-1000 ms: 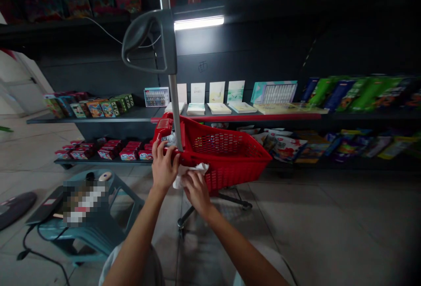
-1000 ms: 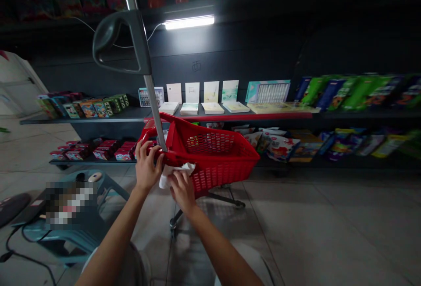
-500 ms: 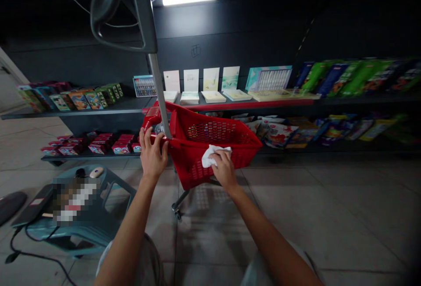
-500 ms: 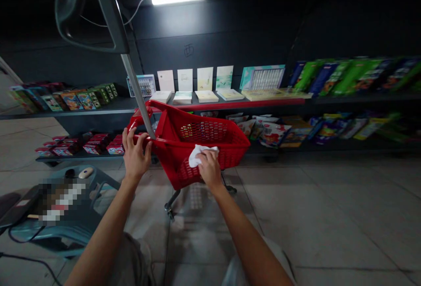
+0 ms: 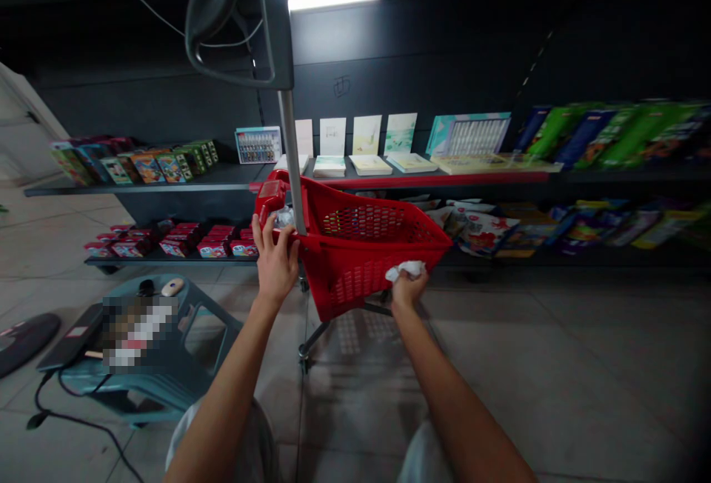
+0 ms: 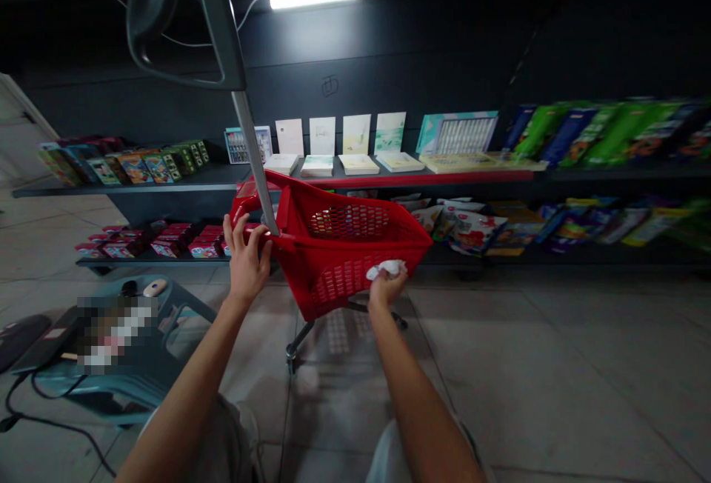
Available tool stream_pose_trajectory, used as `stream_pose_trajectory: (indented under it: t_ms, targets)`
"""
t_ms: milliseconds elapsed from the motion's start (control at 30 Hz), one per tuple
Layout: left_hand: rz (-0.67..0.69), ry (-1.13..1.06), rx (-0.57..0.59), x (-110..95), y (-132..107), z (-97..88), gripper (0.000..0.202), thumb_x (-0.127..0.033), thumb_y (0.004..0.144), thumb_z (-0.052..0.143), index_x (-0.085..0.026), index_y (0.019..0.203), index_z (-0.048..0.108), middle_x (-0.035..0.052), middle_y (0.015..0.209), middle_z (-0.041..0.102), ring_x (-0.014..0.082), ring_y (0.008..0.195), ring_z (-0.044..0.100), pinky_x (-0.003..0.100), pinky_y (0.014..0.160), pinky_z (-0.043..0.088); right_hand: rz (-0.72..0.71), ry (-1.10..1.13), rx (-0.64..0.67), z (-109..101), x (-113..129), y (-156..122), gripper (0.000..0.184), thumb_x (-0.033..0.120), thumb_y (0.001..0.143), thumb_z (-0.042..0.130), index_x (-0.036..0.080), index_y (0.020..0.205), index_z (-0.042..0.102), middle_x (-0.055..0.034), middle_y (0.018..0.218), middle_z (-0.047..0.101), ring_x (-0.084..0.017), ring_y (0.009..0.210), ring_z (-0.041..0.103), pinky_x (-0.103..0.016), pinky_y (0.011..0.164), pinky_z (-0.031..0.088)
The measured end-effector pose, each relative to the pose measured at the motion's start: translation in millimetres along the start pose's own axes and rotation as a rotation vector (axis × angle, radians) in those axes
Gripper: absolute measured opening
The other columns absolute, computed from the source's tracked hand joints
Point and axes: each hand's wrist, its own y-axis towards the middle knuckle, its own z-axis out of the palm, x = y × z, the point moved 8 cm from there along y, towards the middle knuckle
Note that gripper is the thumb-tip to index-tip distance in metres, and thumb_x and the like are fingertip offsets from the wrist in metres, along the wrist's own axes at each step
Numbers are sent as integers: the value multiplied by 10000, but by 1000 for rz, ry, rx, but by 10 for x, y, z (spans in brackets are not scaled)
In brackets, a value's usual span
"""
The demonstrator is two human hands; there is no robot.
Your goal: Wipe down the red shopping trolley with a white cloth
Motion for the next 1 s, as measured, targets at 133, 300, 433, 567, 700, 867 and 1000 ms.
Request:
stream_pose_trajectory:
  t_ms: [133, 300, 433, 567, 700, 867, 1000]
  targets:
    - [-10, -17, -10, -20, -4, -14, 258, -252, 989, 495, -225, 1212, 623, 112, 1606, 342, 334, 1596, 43, 598, 1251, 296, 48, 68, 2, 139, 430, -508, 401, 217, 830, 469, 156, 1214, 570, -149, 1118, 596, -261, 1006, 598, -428, 948, 512]
    - [-6, -13, -20, -35, -2, -34, 270, -267, 994, 485, -231, 1222, 626, 106, 1600, 357, 345, 1593, 45, 627, 1233, 317, -611, 2, 545, 486, 1419, -1321, 359, 85, 866, 545, 223, 1178, 656, -105, 1258, 585, -277, 1233, 509, -426, 1096, 425]
    - [1, -2, -10, -11, 9, -37, 273, -289, 990, 503, -239, 1223, 635, 111, 1576, 392, 344, 1586, 95, 617, 1223, 346, -778, -205, 725, 699, 1168, -1742, 313, 84, 920, 542, 215, 1172, 674, -100, 1197, 640, -281, 1150, 524, -434, 1023, 465]
    - [-2, 20, 0, 33, 26, -33, 285, -305, 989, 508, -238, 1228, 647, 123, 1554, 415, 353, 1575, 143, 594, 1186, 410, -787, -307, 892, 895, 636, -2007, 314, 49, 904, 533, 216, 1115, 693, -95, 1166, 659, -267, 1143, 556, -413, 992, 490]
    - [4, 29, -10, 45, 24, -31, 296, -303, 989, 510, -232, 1241, 647, 130, 1557, 412, 355, 1576, 137, 573, 1162, 446, -642, -223, 866, 822, 466, -1836, 405, 47, 884, 500, 187, 1232, 654, -110, 1271, 626, -247, 1213, 558, -383, 1046, 481]
    - [12, 4, -12, 42, 9, -14, 296, -305, 981, 523, -236, 1244, 640, 121, 1557, 421, 350, 1576, 128, 586, 1177, 427, -510, -73, 526, 318, 626, -887, 361, 137, 886, 484, 213, 1199, 645, -113, 1221, 596, -251, 1174, 565, -390, 1059, 463]
    - [26, -4, -28, 19, 4, -30, 286, -299, 981, 523, -228, 1231, 644, 125, 1532, 438, 351, 1568, 151, 596, 1196, 392, -244, 16, 63, -304, 151, 91, 367, 230, 831, 516, 159, 1183, 593, -142, 1176, 583, -278, 1131, 560, -443, 1047, 451]
